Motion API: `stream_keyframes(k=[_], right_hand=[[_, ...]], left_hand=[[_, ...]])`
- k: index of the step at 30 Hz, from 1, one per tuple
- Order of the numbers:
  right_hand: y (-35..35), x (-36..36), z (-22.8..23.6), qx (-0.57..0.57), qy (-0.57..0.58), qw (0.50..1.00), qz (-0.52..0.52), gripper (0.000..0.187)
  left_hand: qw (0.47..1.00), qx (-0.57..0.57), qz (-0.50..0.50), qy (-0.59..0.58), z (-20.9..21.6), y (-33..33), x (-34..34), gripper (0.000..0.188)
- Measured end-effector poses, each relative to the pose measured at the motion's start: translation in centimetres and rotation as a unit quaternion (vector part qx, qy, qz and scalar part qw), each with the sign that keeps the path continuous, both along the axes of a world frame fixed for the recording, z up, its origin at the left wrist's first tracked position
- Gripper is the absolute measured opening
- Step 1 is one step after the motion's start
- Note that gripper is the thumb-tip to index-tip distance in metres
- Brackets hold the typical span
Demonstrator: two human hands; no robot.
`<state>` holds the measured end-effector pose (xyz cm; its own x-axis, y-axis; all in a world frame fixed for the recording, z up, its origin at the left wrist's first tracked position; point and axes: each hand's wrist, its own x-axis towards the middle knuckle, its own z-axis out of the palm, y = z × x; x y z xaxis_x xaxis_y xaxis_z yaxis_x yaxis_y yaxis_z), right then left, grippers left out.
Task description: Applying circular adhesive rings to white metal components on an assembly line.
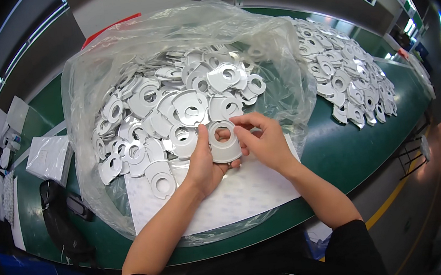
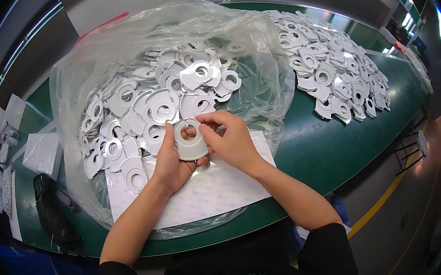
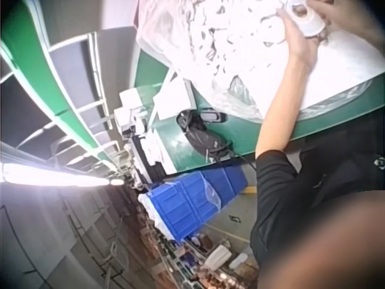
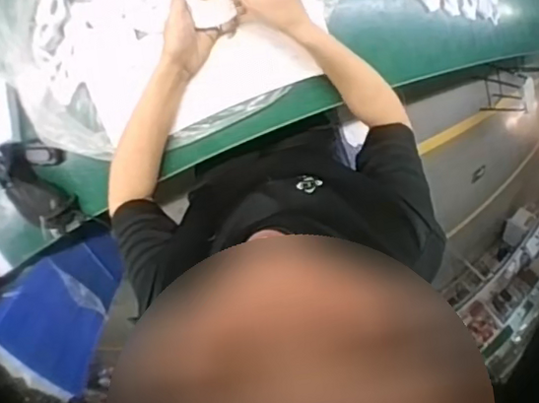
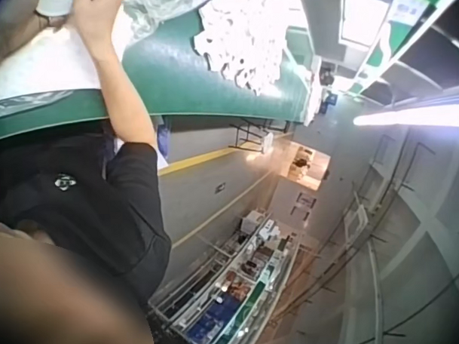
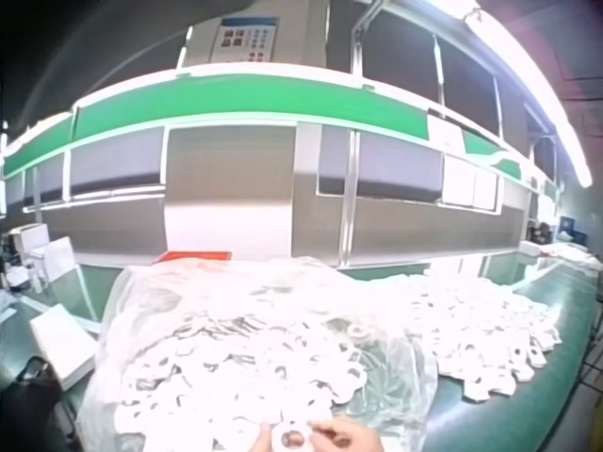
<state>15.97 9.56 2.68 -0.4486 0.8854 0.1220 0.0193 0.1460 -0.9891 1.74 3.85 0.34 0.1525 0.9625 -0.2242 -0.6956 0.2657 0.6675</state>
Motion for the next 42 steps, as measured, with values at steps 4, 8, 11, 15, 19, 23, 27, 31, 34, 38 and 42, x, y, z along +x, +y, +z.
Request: stream_keyframes(k=[4,8,11,15,19,23,27,31,34,38,42], right_hand=[[0.7,0.4,0.1,-0.034,-0.002,0.999,0.027,0.018],[0.6,0.3,0.1,-0.049,0.019,0.999,0.01,0.017],[0.6,0.3,0.3,-0.05,0.019,0.999,0.005,0.015],[0.0,0.1,1.0,-0.041,0.006,0.999,-0.005,0.021],[-0.4,0.0,1.3,-0.041,-0.006,0.999,-0.016,0.024],[-0.7,0.0,1.4,0.027,-0.121,0.991,-0.05,0.027],[-0.9,0.1,1.6,0.21,-0.27,0.935,-0.089,0.033],[-0.2,0.9,1.6,0.245,-0.248,0.936,-0.049,0.032],[0.6,1.7,1.6,0.193,-0.184,0.963,0.031,0.027],[0.4,1.8,2.1,0.138,-0.184,0.972,0.043,0.017],[-0.4,1.2,2.0,0.166,-0.204,0.965,-0.008,0.013]], left_hand=[[1.0,0.001,-0.011,0.026,0.4,-0.2,0.5,0.066],[0.995,0.035,-0.011,0.097,-0.3,-0.5,0.7,0.07],[0.991,0.054,-0.022,0.123,-0.8,-0.5,0.7,0.073],[0.988,0.041,-0.023,0.144,-0.6,-0.6,1.0,0.077],[0.985,0.041,-0.03,0.164,0.0,-0.7,1.2,0.078],[0.979,0.058,-0.051,0.186,0.4,-0.8,1.2,0.079],[0.985,-0.002,-0.013,0.173,0.2,-0.8,1.4,0.077],[0.99,-0.01,-0.011,0.137,0.5,-0.6,1.1,0.075],[0.994,0.005,-0.027,0.105,0.4,-0.4,0.6,0.075],[0.995,-0.012,-0.049,0.09,0.4,-0.2,0.3,0.075],[0.995,-0.011,-0.07,0.072,0.5,-0.1,0.1,0.074]])
